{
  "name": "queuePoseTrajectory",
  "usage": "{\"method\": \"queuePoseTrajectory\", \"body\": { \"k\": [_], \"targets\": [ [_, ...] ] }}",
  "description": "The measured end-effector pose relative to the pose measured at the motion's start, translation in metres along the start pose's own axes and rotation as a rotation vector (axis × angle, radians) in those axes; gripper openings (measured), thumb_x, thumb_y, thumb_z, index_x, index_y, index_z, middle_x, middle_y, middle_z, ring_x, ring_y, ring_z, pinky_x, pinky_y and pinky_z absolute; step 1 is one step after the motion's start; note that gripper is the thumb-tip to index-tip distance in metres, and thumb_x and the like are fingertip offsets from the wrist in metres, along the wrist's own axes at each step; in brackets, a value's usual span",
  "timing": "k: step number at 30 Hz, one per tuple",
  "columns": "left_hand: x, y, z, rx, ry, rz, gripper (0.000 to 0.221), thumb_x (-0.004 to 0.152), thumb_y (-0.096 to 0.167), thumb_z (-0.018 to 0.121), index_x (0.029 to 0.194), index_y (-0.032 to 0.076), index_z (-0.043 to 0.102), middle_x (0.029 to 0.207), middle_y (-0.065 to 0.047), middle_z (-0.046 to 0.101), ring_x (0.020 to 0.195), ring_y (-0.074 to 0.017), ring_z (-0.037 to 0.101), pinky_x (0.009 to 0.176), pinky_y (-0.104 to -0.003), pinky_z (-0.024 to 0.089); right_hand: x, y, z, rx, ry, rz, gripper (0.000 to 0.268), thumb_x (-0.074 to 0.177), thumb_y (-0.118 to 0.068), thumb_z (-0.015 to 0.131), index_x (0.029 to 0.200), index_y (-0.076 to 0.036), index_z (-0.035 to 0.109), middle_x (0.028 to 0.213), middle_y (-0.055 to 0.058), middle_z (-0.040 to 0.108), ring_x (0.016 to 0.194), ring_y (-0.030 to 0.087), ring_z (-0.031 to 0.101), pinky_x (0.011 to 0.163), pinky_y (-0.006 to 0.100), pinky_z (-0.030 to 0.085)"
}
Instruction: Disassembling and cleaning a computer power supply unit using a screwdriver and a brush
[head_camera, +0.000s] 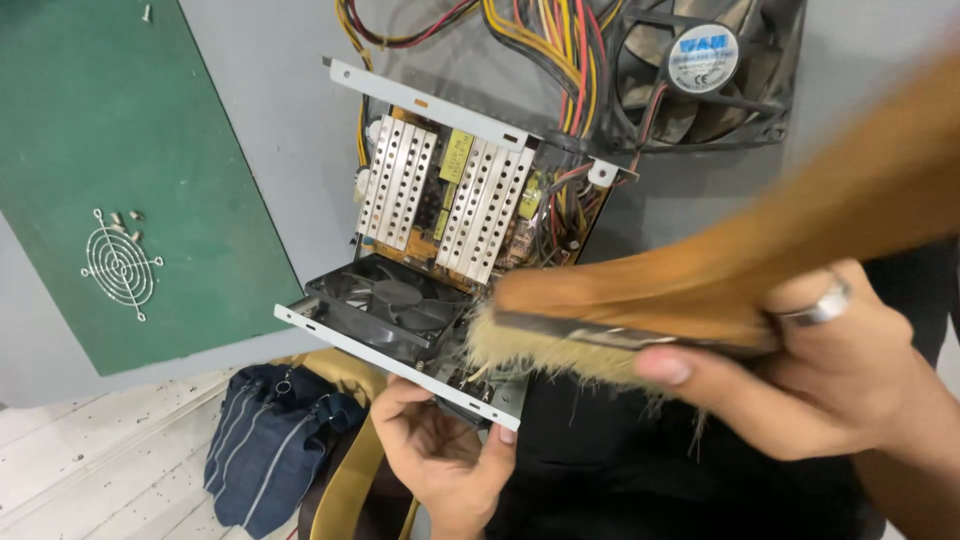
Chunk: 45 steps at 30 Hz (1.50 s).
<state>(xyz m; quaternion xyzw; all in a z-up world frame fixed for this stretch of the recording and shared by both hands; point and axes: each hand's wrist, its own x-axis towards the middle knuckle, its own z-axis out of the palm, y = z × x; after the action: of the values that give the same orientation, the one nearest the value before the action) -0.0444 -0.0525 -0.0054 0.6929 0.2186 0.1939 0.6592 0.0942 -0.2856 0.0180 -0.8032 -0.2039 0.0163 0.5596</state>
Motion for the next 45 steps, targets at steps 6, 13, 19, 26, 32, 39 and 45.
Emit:
{"method": "queuePoseTrajectory", "body": {
  "k": [6, 13, 19, 26, 32, 39, 45],
  "targets": [
    [-0.005, 0.001, 0.012, 0.087, 0.066, 0.035, 0.06, 0.069, 0.017, 0.088, 0.11, 0.01, 0.044, 0.124, -0.015, 0.05, 0.111, -0.0206, 0.062, 0.088, -0.026, 0.052, 0.081, -0.047, -0.002, -0.14, -0.42, -0.095, 0.033, 0.093, -0.036, 0.069, 0.1, -0.008, 0.053, 0.061, 0.0, 0.041, 0.043, 0.019, 0.037, 0.044, 0.035, 0.029],
    [-0.013, -0.01, 0.013, 0.085, 0.222, 0.066, 0.061, 0.064, 0.008, 0.085, 0.118, 0.002, 0.058, 0.144, -0.027, 0.056, 0.121, -0.0294, 0.067, 0.092, -0.028, 0.057, 0.124, -0.069, 0.024, -0.246, -0.89, -0.134, 0.031, 0.104, -0.039, 0.053, 0.126, -0.017, 0.052, 0.058, 0.009, 0.067, 0.046, 0.041, 0.059, 0.046, 0.048, 0.044],
    [-0.001, -0.012, -0.006, 0.26, 0.105, 0.117, 0.055, 0.074, 0.007, 0.081, 0.123, -0.002, 0.06, 0.14, -0.023, 0.058, 0.103, -0.0192, 0.066, 0.084, -0.025, 0.056, 0.125, -0.066, 0.02, -0.387, -1.028, -0.005, 0.031, 0.105, -0.049, 0.053, 0.114, -0.02, 0.047, 0.065, 0.014, 0.067, 0.062, 0.047, 0.062, 0.054, 0.052, 0.046],
    [0.032, 0.004, -0.023, 0.185, -0.012, 0.156, 0.05, 0.081, 0.005, 0.073, 0.127, -0.006, 0.056, 0.146, -0.03, 0.053, 0.137, -0.0374, 0.058, 0.11, -0.038, 0.057, 0.116, -0.075, 0.007, -0.247, -0.709, -0.079, 0.028, 0.099, -0.036, 0.067, 0.095, -0.015, 0.048, 0.053, 0.003, 0.043, 0.04, 0.025, 0.043, 0.045, 0.038, 0.035],
    [0.065, -0.002, -0.039, 0.214, 0.009, 0.063, 0.049, 0.077, 0.012, 0.074, 0.125, 0.008, 0.065, 0.11, -0.005, 0.067, 0.074, -0.006, 0.055, 0.057, -0.019, 0.047, 0.125, -0.086, 0.037, -0.304, -0.669, -0.299, 0.02, 0.102, -0.027, 0.059, 0.114, -0.012, 0.06, 0.087, 0.004, 0.07, 0.072, 0.03, 0.068, 0.053, 0.046, 0.049],
    [0.103, -0.012, -0.054, 0.135, -0.154, 0.217, 0.052, 0.08, -0.008, 0.057, 0.131, 0.0, 0.055, 0.133, -0.02, 0.067, 0.074, -0.0037, 0.058, 0.045, -0.013, 0.037, 0.11, -0.088, 0.057, -0.289, -0.42, -0.189, 0.029, 0.104, -0.032, 0.058, 0.113, -0.006, 0.05, 0.064, 0.011, 0.064, 0.05, 0.042, 0.059, 0.045, 0.05, 0.039],
    [0.106, -0.012, -0.057, 0.086, -0.195, 0.218, 0.05, 0.081, -0.002, 0.065, 0.13, 0.005, 0.054, 0.132, -0.015, 0.066, 0.071, -0.0022, 0.052, 0.047, -0.014, 0.036, 0.091, -0.102, 0.049, -0.201, -0.297, -0.109, 0.023, 0.101, -0.023, 0.06, 0.114, -0.006, 0.051, 0.067, 0.006, 0.066, 0.049, 0.032, 0.062, 0.048, 0.047, 0.046]
  ]
}}
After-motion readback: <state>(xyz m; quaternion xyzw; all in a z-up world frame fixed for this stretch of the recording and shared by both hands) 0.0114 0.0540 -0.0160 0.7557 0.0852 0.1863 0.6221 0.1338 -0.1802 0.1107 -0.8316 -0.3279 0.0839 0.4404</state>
